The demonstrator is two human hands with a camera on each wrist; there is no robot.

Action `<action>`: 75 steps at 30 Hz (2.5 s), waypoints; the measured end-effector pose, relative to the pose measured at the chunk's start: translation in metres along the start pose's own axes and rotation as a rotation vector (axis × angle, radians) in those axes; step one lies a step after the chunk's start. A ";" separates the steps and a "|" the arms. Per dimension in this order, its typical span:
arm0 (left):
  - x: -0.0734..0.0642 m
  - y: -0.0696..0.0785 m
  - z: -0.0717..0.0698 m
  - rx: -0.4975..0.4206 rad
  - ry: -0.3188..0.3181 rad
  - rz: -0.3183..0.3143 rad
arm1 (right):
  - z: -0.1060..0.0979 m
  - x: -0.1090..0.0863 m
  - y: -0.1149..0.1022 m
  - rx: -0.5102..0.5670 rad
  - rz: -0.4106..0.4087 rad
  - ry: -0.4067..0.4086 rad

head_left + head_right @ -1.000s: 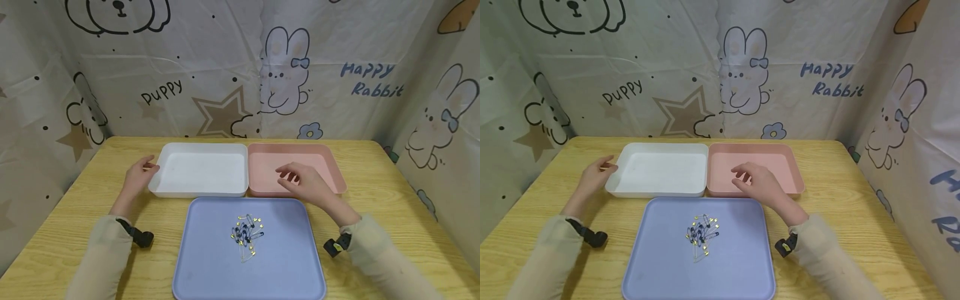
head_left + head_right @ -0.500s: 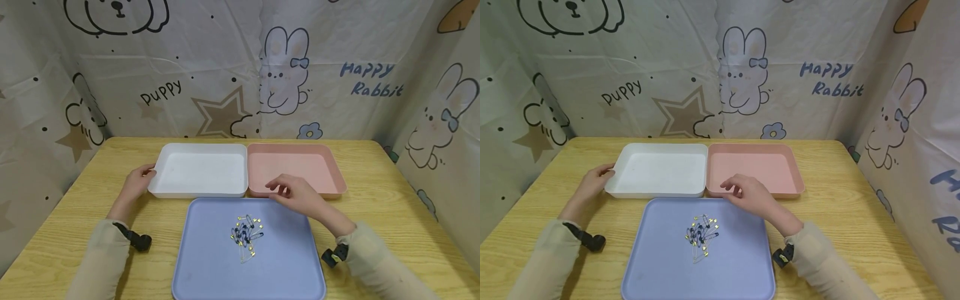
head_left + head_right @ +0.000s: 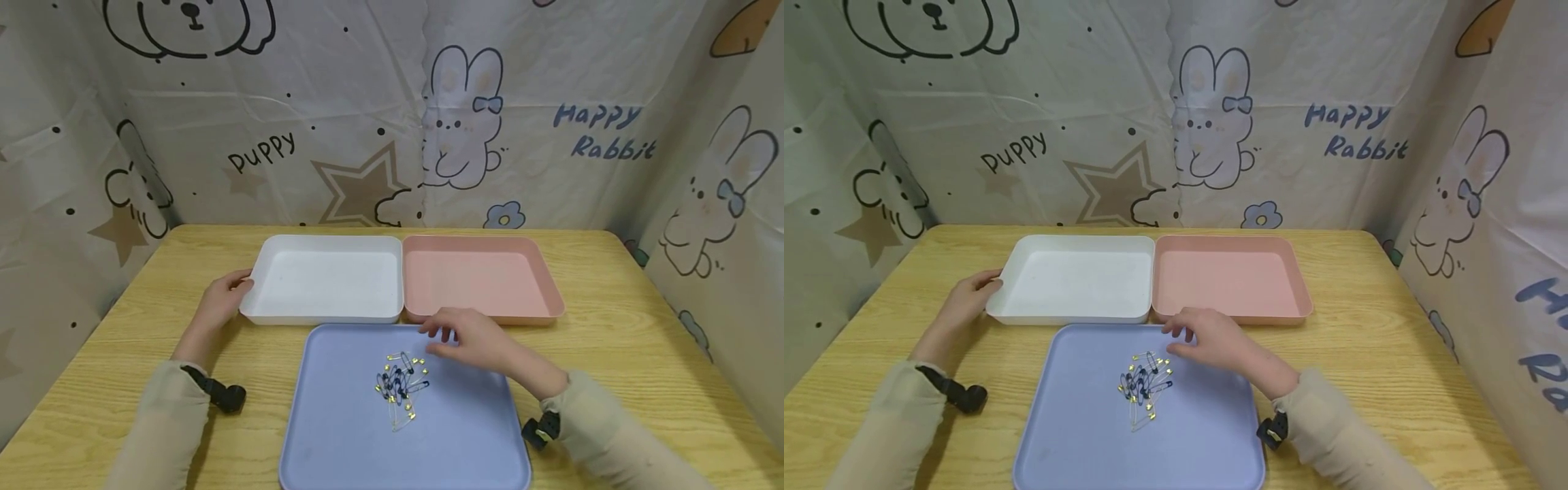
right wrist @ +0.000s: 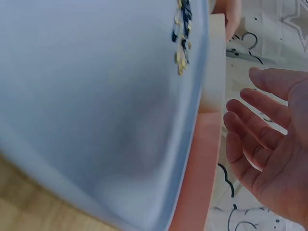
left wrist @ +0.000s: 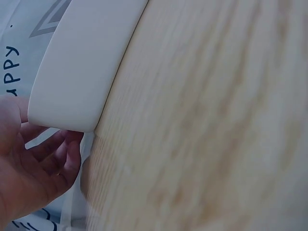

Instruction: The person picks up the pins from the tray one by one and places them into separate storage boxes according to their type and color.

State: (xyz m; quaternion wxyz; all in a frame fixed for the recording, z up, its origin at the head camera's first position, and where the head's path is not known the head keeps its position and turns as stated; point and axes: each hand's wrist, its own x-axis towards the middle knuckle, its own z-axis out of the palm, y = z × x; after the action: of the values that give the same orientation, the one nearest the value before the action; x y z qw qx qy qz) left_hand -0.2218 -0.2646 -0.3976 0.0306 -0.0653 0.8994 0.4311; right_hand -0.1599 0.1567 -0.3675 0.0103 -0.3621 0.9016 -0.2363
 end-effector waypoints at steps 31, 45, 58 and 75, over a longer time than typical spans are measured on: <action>0.002 -0.006 0.001 -0.029 -0.032 -0.043 | 0.028 0.004 -0.008 -0.199 -0.086 -0.170; 0.003 -0.004 -0.001 -0.028 -0.036 -0.032 | 0.027 0.006 -0.010 -0.205 -0.086 -0.175; 0.006 -0.006 -0.002 -0.010 -0.034 -0.025 | 0.018 0.009 -0.011 -0.227 -0.095 -0.151; 0.006 -0.005 -0.002 0.002 -0.046 -0.044 | 0.009 0.017 -0.013 -0.268 -0.082 -0.144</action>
State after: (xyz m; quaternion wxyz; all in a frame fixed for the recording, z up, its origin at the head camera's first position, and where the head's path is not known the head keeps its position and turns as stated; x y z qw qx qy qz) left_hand -0.2268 -0.2704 -0.4009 0.0606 -0.0751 0.8973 0.4307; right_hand -0.1617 0.1335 -0.3674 0.0167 -0.4129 0.9064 -0.0874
